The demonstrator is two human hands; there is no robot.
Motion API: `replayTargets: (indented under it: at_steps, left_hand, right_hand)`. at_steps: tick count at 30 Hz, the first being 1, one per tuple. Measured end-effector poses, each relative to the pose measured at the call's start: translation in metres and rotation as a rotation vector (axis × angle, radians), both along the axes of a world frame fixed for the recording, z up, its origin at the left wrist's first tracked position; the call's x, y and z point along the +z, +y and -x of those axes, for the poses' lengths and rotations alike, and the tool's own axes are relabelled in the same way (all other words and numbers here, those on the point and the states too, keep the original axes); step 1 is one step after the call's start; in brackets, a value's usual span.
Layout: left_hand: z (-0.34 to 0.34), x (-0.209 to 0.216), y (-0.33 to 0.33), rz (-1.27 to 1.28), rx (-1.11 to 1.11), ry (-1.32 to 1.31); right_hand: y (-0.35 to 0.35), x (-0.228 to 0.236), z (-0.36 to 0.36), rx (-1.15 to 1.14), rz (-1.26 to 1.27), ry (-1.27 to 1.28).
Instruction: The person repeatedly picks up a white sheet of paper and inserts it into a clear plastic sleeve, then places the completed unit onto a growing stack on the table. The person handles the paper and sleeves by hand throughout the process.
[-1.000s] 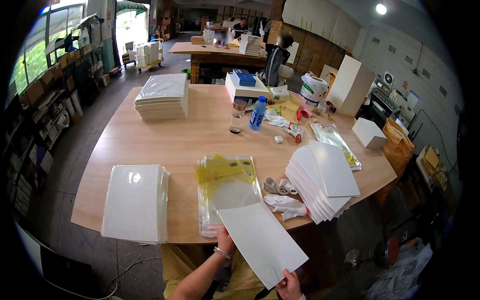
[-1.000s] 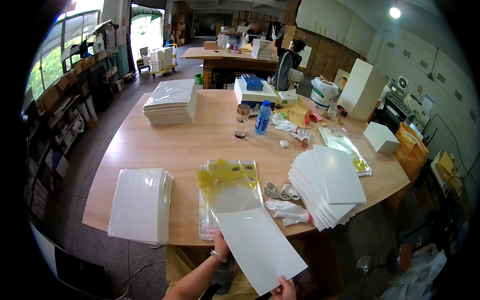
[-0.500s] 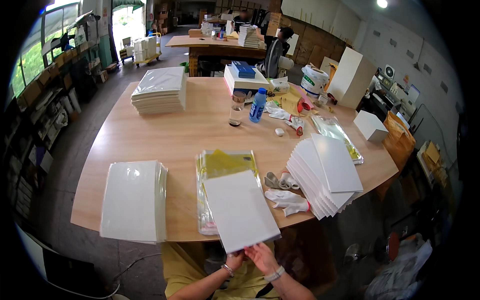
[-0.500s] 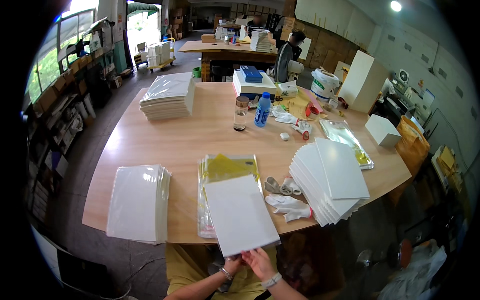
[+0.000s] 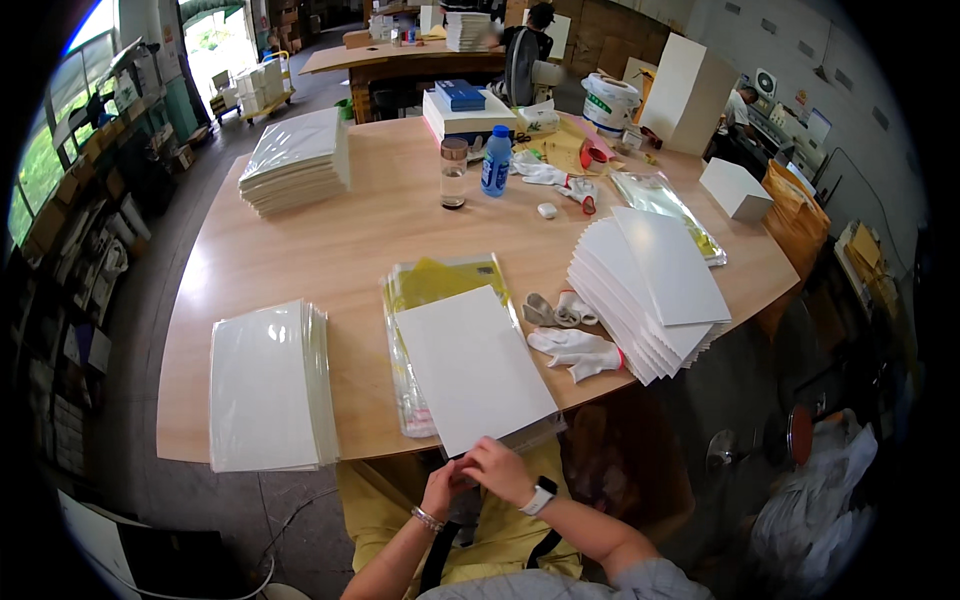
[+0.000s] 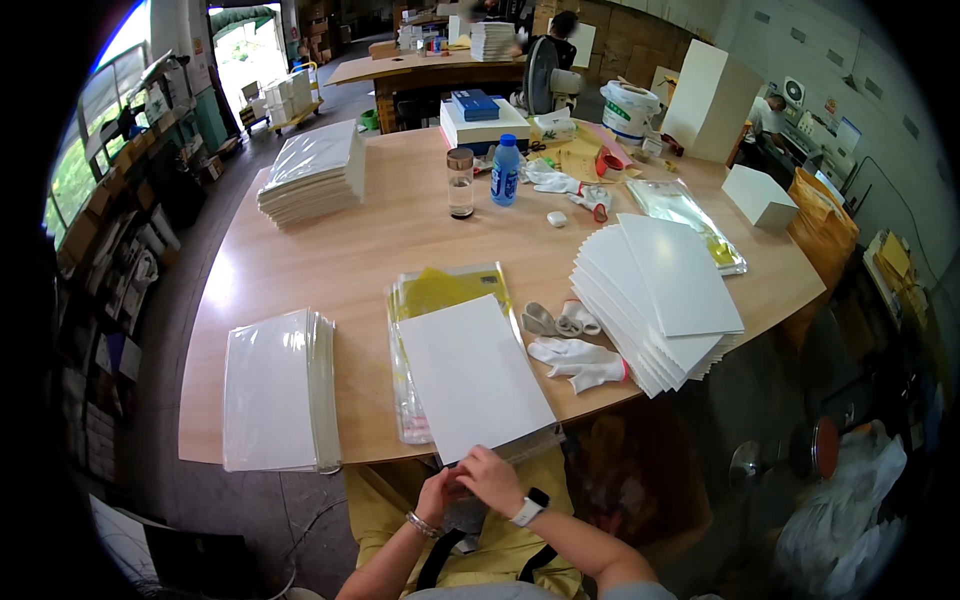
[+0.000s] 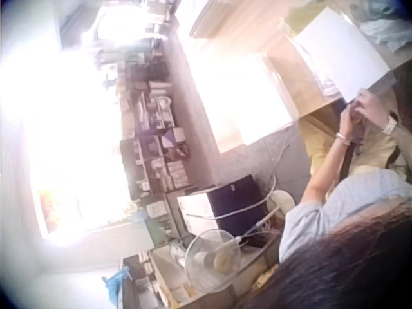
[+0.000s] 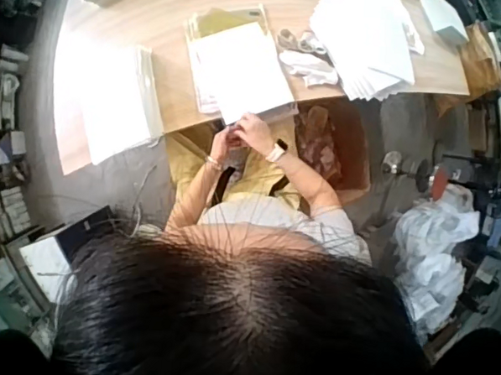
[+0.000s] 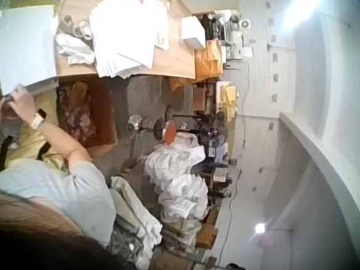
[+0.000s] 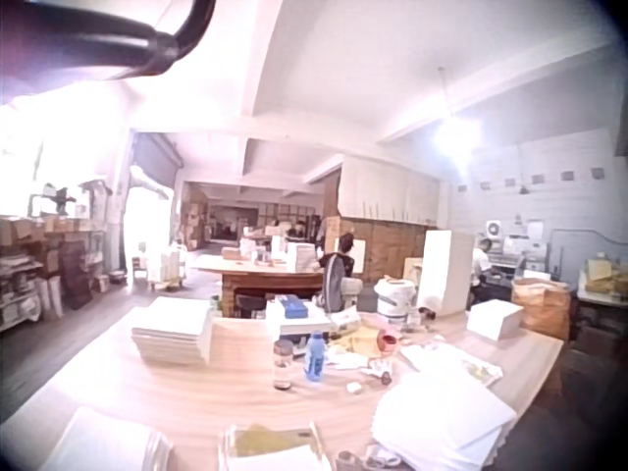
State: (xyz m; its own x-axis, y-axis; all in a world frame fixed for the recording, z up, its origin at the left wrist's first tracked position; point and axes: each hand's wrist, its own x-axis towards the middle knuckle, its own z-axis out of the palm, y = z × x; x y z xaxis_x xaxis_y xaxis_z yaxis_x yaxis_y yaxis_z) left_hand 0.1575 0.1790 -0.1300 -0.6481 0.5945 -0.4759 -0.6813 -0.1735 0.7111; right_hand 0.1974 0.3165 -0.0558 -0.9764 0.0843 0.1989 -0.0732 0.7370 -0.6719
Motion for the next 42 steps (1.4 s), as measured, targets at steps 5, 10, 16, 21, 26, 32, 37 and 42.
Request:
replayTargets:
  at_steps: [5, 10, 16, 21, 26, 32, 37, 42]
  left_hand:
    - [0.004, -0.034, 0.002, 0.072, 0.157, 0.008]
    - [0.011, 0.014, -0.011, 0.189, 0.125, 0.095]
    - [0.022, -0.011, -0.037, 0.341, 0.073, 0.57]
    - [0.023, 0.03, -0.042, 0.916, 0.133, 1.663]
    - [0.05, 0.042, -0.041, 0.653, -0.164, 1.814]
    - [0.059, 0.033, -0.022, 0.843, -0.043, 1.397]
    - [0.051, 0.034, -0.018, 0.614, 0.141, 0.736]
    - [0.058, 0.052, -0.015, 0.329, 0.058, 0.32]
  right_hand:
    - [-0.014, -0.025, 0.011, 0.185, -0.215, 0.054]
    - [0.16, 0.013, -0.069, -0.857, -0.046, 0.34]
    - [0.228, -0.079, -0.206, -0.577, -0.523, -0.613]
    - [0.134, -0.048, -0.083, -0.33, -0.154, 0.09]
    - [0.142, -0.013, -0.029, 0.058, 0.037, 0.182]
    - [0.13, -0.024, -0.003, -0.273, -0.021, -0.083]
    - [0.114, -0.018, -0.002, -0.483, -0.24, -0.107]
    - [0.12, -0.025, -0.006, -0.438, 0.687, -0.24]
